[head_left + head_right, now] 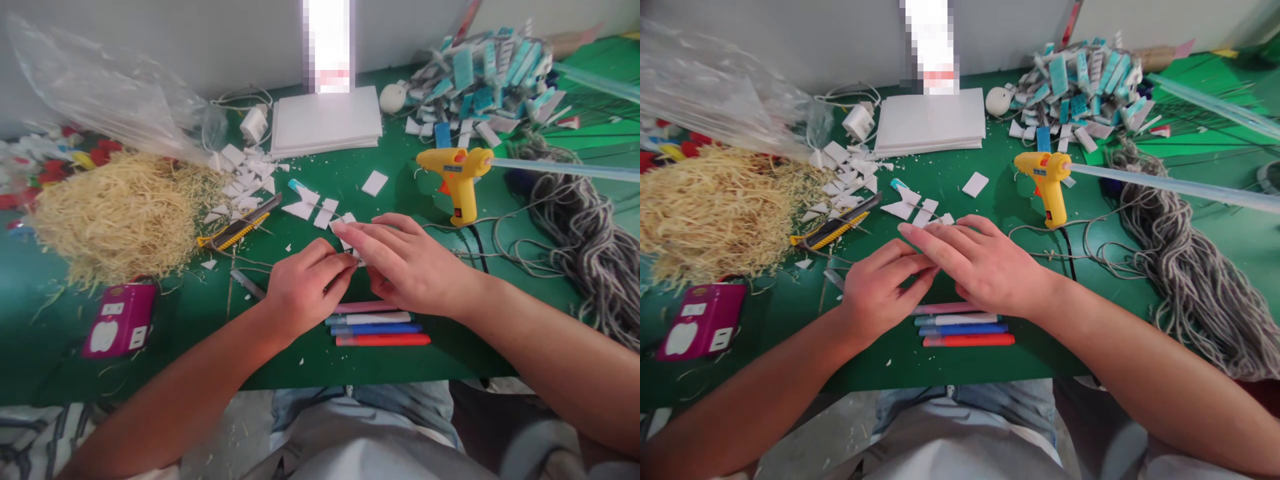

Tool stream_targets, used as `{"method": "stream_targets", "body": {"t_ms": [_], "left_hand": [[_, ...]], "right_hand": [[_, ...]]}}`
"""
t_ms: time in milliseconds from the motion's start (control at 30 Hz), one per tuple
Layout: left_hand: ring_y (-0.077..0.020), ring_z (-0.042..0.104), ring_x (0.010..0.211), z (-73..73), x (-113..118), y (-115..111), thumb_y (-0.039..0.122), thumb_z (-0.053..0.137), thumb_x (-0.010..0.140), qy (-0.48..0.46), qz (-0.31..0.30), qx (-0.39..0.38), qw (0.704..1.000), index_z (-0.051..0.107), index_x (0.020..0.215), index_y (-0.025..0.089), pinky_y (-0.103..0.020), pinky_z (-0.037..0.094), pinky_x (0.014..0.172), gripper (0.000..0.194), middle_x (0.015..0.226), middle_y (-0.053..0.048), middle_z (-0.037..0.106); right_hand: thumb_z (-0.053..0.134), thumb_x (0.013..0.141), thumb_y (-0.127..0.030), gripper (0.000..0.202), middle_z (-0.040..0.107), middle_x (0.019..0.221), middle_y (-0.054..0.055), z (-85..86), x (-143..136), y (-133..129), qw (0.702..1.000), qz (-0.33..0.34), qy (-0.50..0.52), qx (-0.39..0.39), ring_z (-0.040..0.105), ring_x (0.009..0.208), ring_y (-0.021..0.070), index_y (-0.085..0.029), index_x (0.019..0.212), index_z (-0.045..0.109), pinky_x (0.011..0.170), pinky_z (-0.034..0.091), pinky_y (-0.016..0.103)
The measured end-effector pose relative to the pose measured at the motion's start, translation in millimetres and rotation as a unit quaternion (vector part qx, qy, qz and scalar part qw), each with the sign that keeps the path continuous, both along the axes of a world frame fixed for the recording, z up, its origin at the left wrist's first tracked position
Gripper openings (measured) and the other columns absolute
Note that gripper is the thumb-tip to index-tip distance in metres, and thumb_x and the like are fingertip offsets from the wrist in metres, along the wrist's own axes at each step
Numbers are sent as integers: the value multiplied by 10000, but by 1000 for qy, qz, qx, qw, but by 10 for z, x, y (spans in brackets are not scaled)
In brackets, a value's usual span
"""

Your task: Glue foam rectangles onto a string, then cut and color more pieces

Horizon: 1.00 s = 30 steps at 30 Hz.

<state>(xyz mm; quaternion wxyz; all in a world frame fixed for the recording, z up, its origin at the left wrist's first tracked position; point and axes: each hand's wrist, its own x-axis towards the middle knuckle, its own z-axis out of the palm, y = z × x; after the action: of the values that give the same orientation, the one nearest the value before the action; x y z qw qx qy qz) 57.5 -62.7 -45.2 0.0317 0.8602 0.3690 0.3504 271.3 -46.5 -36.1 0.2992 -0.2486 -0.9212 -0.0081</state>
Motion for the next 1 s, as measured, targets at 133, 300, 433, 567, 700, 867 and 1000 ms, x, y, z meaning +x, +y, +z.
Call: {"method": "stream_targets", "body": {"t_ms": [133,300,433,567,700,867,1000], "left_hand": [[-99,698,689,3,18,-15,169,605,983,1,-10,-7,1000,742,934,203,-182,525,583,149,808,5,718],[-107,697,679,18,16,-9,165,612,973,1,0,1,1000,738,928,189,-193,530,581,136,802,0,713],[-116,701,676,20,9,0,163,618,966,5,5,7,1000,735,922,183,-201,533,566,126,812,-11,725],[-124,715,702,20,10,1,146,602,959,7,-6,-1,1000,728,918,177,-206,548,574,136,852,-27,752],[-133,733,740,19,23,0,149,584,951,8,-5,-7,1000,719,900,185,-204,563,584,148,885,-29,772],[-138,739,738,8,24,2,162,594,935,15,3,1,1000,717,890,182,-206,562,573,133,884,-31,778],[-141,736,733,-1,26,8,173,585,936,34,11,27,999,722,894,187,-211,552,567,144,881,-30,776]], "right_hand": [[425,934,15,591,713,1352,152,0,9,7,1000,-5,-7,15,667,1234,206,-55,1520,390,1010,496,372],[416,936,16,698,706,1368,147,-13,9,-6,1000,-9,-3,-1,675,1225,209,-89,1612,278,1015,491,393],[411,944,18,686,703,1371,150,-16,0,-13,1000,-7,-8,4,678,1217,212,-77,1610,281,1027,490,396],[394,963,9,688,698,1384,146,-28,-7,-20,1000,-7,-10,5,661,1254,204,-91,1626,239,1032,496,396],[397,959,3,665,688,1391,171,-40,-5,-26,1000,2,-12,-1,659,1258,220,-67,1610,279,1036,498,412],[400,959,-2,712,693,1385,170,-32,0,-27,1000,11,-10,-10,660,1263,232,-95,1641,219,1016,523,427],[422,971,-11,657,700,1366,174,-38,-5,-31,1000,14,-2,-9,660,1252,232,-77,1610,283,1015,530,419]]}}
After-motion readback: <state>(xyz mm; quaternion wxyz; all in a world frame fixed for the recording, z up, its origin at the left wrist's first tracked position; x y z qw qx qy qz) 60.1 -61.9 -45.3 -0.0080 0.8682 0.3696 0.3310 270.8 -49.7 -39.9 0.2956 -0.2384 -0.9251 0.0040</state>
